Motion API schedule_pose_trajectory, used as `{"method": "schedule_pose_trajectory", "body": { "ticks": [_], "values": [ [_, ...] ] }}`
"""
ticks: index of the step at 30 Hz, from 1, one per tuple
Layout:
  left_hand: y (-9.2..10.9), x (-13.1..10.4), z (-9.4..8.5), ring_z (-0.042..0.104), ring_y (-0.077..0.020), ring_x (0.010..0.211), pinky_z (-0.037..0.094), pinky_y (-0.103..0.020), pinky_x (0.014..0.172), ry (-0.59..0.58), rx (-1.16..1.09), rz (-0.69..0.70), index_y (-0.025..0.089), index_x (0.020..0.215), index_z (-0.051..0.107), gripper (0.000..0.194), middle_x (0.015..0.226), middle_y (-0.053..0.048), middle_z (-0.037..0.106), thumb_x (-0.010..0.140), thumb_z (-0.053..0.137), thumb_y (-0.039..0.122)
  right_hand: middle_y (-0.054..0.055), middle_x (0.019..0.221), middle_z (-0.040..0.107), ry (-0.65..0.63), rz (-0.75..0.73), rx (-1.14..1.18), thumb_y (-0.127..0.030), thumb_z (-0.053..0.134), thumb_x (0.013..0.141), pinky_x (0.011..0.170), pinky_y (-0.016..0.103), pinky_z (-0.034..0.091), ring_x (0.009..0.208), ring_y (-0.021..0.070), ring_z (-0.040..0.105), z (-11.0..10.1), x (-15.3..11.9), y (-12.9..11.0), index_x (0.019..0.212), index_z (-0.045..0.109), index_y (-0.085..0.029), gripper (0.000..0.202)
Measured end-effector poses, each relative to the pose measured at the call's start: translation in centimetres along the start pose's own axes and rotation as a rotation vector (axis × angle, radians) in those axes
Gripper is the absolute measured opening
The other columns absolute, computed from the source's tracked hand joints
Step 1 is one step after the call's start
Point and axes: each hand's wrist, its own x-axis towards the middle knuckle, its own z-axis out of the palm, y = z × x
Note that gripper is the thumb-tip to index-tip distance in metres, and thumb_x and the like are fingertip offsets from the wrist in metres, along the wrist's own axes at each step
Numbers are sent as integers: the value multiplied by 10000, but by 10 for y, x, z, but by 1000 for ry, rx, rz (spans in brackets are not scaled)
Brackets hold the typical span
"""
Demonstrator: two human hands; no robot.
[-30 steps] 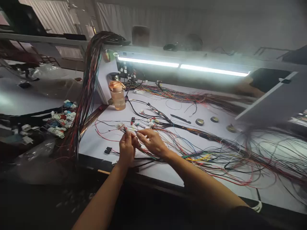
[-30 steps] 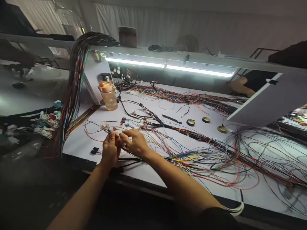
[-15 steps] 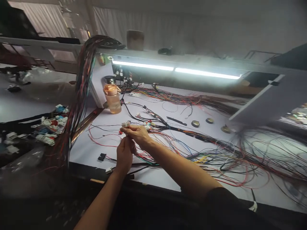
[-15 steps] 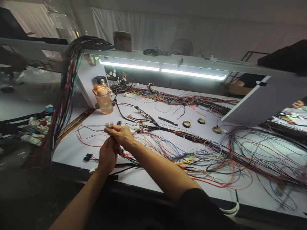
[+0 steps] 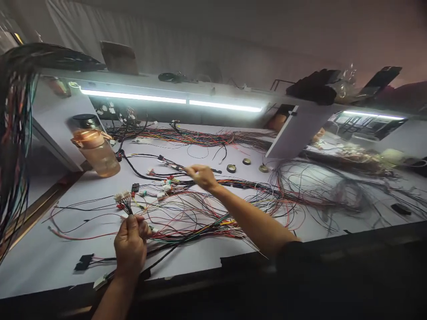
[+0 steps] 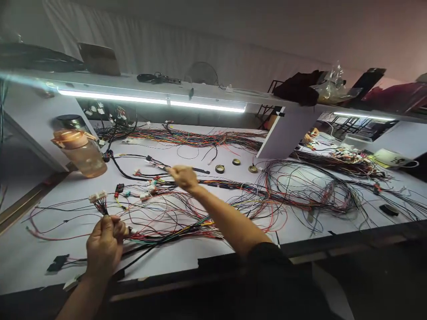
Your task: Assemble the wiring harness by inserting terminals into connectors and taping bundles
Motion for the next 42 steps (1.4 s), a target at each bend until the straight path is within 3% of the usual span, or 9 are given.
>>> {"method": "schedule_pose_trajectory", "body": {
  "ticks": [3, 5, 9, 14, 18, 22, 27, 34, 42],
  "values": [
    [-1, -1, 3, 297, -46, 425, 329, -167, 429, 4, -19, 17, 175, 746, 517, 365, 476, 93, 292, 801, 664, 505, 105, 930, 723, 101, 234, -184, -375, 444, 940, 724, 262, 401, 870, 199, 634, -48, 12, 68, 922, 727, -164, 354],
    [-2, -3, 4, 293, -45, 418, 317, -168, 423, -8, -50, 11, 180, 736, 506, 387, 477, 93, 295, 795, 658, 531, 166, 968, 710, 116, 343, -285, -382, 481, 908, 760, 315, 412, 925, 259, 642, -59, 19, 102, 957, 712, -136, 341],
    [-6, -5, 3, 272, -43, 413, 297, -174, 415, -9, -50, 2, 180, 735, 509, 405, 491, 95, 289, 779, 660, 553, 241, 978, 685, 61, 382, -414, -446, 560, 849, 831, 435, 394, 1014, 354, 610, -46, 33, 142, 949, 683, -100, 381],
    [-8, -7, 0, 274, -46, 425, 341, -187, 430, 4, -45, 16, 178, 738, 521, 414, 512, 91, 300, 785, 643, 571, 215, 903, 707, -17, 326, -427, -310, 605, 822, 810, 440, 400, 911, 320, 649, -41, 39, 153, 900, 677, -126, 213],
    [-9, -8, -1, 271, -50, 431, 355, -193, 437, -19, -55, 1, 178, 751, 531, 408, 512, 92, 283, 796, 633, 571, 115, 995, 716, -25, 26, -122, -328, 599, 828, 818, 359, 447, 907, 217, 655, -51, 18, 117, 1016, 648, -201, 233],
    [-10, -9, -2, 265, -50, 447, 339, -189, 445, -44, -72, -13, 169, 792, 561, 395, 527, 87, 282, 811, 622, 560, 83, 957, 719, -295, -348, 479, -435, 615, 835, 794, 368, 509, 841, 190, 663, -36, -28, 38, 1131, 577, -202, 379],
    [-6, -11, -3, 264, -54, 473, 343, -193, 473, -74, -108, -38, 156, 847, 587, 402, 555, 76, 296, 838, 587, 558, 52, 1040, 657, -478, -599, 602, -340, 551, 913, 869, 345, 498, 946, 160, 625, -4, -72, -32, 1069, 590, -214, 204],
    [-5, -12, -3, 234, -60, 467, 300, -204, 452, -127, -132, -65, 159, 831, 546, 555, 560, 69, 299, 822, 465, 708, 44, 985, 634, -456, -632, 570, -303, 532, 924, 856, 332, 484, 917, 152, 601, 21, -72, -42, 1024, 561, -210, 140],
    [-11, -11, -5, 228, -51, 459, 253, -197, 427, -158, -66, -22, 189, 693, 394, 517, 561, 73, 296, 795, 550, 672, 46, 983, 680, -328, -783, 360, -291, 522, 942, 904, 379, 410, 926, 176, 598, 22, -74, -53, 1003, 585, -226, 109]
  ]
}}
